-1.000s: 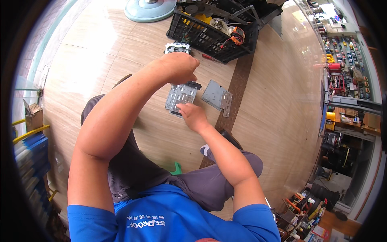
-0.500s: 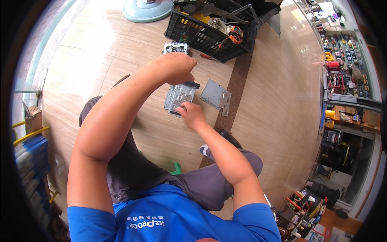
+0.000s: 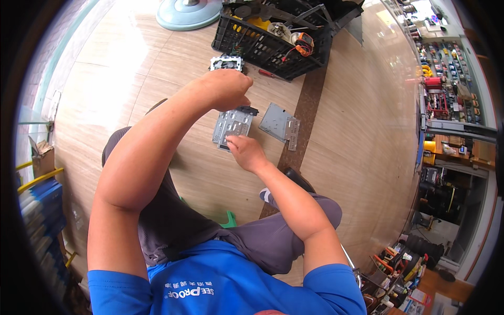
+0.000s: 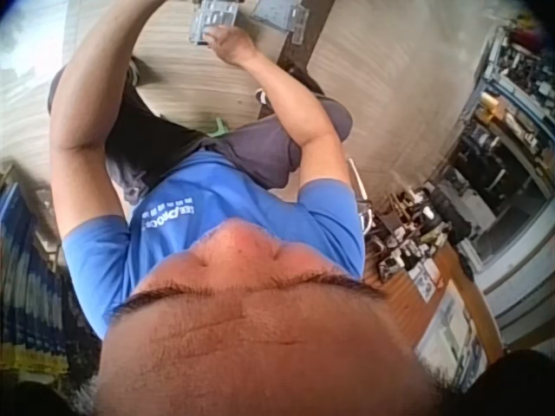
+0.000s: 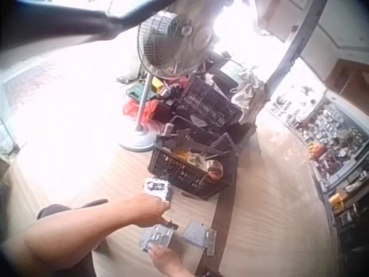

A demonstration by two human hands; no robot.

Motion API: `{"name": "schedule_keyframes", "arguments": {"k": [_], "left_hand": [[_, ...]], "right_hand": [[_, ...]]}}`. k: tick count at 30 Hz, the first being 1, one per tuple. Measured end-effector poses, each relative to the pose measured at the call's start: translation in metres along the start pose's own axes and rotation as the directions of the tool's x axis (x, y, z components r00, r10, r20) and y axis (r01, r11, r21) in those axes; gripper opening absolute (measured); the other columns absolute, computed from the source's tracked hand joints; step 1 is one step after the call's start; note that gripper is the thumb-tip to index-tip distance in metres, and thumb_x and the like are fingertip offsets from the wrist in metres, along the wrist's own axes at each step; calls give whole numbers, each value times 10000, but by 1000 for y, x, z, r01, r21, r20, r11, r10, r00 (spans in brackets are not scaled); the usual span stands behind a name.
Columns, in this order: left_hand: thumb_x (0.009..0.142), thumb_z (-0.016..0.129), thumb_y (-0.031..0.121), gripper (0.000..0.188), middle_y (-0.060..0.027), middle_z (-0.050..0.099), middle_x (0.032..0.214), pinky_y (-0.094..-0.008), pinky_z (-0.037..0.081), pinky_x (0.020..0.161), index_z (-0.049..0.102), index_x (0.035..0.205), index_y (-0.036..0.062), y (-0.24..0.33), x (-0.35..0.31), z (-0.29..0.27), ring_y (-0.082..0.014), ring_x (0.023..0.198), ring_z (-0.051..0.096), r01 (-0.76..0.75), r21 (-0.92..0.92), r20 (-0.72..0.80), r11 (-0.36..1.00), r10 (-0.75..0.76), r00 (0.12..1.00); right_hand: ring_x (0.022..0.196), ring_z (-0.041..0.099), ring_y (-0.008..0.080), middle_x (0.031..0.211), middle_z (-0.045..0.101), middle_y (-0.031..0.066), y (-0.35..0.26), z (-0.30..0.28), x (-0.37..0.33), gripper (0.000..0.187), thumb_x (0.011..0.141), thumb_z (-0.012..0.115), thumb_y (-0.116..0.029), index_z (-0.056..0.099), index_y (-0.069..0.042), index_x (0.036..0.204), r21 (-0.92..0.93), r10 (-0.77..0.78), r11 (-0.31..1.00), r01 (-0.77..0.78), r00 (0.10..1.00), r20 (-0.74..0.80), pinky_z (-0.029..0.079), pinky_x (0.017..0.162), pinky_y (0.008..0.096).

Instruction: The person uses a screwdriver to remove screws and disassemble a silver metal electronic component. They remove internal plates and circuit boards from the casing by hand on the floor.

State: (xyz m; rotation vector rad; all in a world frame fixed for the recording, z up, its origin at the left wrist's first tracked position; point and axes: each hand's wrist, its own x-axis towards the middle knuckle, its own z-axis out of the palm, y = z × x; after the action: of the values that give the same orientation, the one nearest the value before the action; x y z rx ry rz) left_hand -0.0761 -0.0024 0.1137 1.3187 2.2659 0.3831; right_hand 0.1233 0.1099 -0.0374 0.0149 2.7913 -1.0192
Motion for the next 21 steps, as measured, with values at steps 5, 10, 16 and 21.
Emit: {"name": "schedule_keyframes", "arguments": {"k": [5, 10, 16, 21], "left_hand": [[890, 703, 295, 376, -202, 676, 1071, -455, 503, 917, 637, 1140, 23, 0, 0, -1, -361, 1062, 637, 3, -2, 32, 1000, -2, 999], [884, 703, 306, 362, -192, 685, 1072, -446, 507, 918, 650, 1092, 14, -1, 1, 1, -355, 1058, 644, 2, 2, 24, 1000, -2, 1000], [879, 710, 314, 350, -180, 701, 1062, -432, 518, 912, 667, 1045, 9, -2, 0, 3, -344, 1042, 662, -6, 5, -5, 1000, 6, 1000], [879, 710, 314, 351, -182, 701, 1060, -430, 520, 909, 667, 1048, 9, -2, 2, 5, -346, 1037, 663, -15, 8, -7, 1000, 15, 1000]], "right_hand": [[894, 661, 375, 937, 684, 193, -3, -1, 2, 229, 940, 608, -257, 661, -59, 1041, 32, 51, 998, -51, 999, 0, 524, 766, 471], [888, 671, 370, 946, 693, 197, -4, -5, 5, 239, 931, 632, -279, 654, -57, 1016, 63, 265, 962, -265, 964, 1, 522, 753, 466], [842, 657, 356, 905, 685, 158, -1, -6, 3, 214, 914, 665, -231, 677, -80, 1065, -104, 80, 991, -80, 997, -3, 519, 723, 426], [828, 655, 353, 909, 658, 121, 3, 0, 0, 171, 919, 648, -217, 666, -151, 1076, -49, -42, 998, 37, 994, -104, 525, 717, 441]]}}
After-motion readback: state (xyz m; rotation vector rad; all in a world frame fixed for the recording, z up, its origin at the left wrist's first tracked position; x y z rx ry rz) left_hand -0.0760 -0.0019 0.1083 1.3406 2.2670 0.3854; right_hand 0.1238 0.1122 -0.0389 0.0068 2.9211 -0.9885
